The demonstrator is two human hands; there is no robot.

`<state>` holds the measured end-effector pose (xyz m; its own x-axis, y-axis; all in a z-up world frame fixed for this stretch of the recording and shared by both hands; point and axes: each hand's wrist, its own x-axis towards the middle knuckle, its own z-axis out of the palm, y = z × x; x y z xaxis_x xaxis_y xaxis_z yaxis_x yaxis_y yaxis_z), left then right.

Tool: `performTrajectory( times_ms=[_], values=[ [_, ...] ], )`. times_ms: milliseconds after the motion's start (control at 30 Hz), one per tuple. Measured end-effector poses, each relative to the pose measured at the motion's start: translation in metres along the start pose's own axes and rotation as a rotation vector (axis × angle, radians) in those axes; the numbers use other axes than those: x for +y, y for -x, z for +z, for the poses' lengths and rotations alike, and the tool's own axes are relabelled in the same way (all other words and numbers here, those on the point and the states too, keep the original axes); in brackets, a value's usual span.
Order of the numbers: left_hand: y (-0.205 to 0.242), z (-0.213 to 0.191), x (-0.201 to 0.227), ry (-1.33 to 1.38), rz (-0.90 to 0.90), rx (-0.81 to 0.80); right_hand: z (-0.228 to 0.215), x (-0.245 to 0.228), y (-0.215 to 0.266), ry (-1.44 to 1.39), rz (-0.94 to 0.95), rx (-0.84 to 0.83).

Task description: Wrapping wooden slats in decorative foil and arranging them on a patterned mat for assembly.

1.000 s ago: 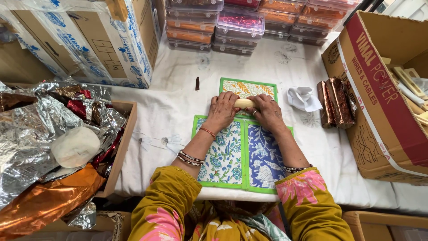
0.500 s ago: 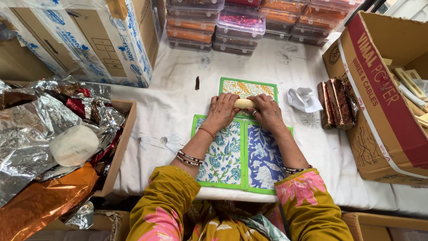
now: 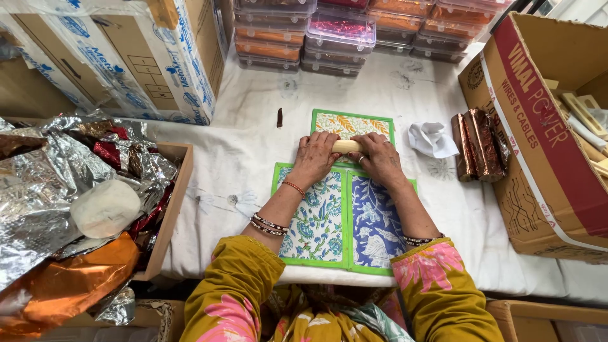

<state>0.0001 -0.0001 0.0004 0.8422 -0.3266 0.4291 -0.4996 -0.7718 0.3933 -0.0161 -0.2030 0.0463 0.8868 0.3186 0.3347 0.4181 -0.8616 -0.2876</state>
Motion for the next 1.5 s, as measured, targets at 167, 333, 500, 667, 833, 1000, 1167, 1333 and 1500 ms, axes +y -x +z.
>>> performTrajectory(
  times_ms=[167, 333, 500, 667, 833, 1000, 1167, 1333, 1500],
  values=[
    [0.002, 0.001, -0.001, 0.005, 0.003, 0.01, 0.0, 0.0, 0.0, -0.005, -0.007, 0.002],
    [0.003, 0.001, 0.0, 0.0, 0.043, 0.096, -0.003, -0.002, 0.002, -0.009, -0.016, 0.013],
    [0.002, -0.004, 0.002, 0.019, 0.022, 0.065, 0.0, 0.001, 0.001, -0.005, -0.027, 0.015],
    [0.002, -0.006, 0.004, 0.022, 0.002, 0.014, -0.002, -0.001, 0.002, -0.003, -0.013, 0.003],
    [0.002, -0.004, 0.002, -0.008, 0.04, 0.057, -0.007, -0.008, 0.003, 0.017, -0.026, -0.019],
    [0.003, -0.011, 0.004, -0.028, 0.048, 0.052, -0.006, -0.006, 0.003, 0.01, -0.091, 0.016],
    [0.002, -0.019, 0.01, -0.063, 0.089, 0.161, -0.006, -0.005, 0.003, 0.051, -0.184, 0.175],
    [0.003, 0.004, -0.003, -0.039, 0.055, 0.065, 0.0, -0.005, 0.002, 0.0, -0.127, 0.056],
    [0.003, 0.001, -0.003, -0.017, 0.038, 0.053, 0.003, -0.003, 0.002, -0.006, -0.128, 0.06]
  ],
)
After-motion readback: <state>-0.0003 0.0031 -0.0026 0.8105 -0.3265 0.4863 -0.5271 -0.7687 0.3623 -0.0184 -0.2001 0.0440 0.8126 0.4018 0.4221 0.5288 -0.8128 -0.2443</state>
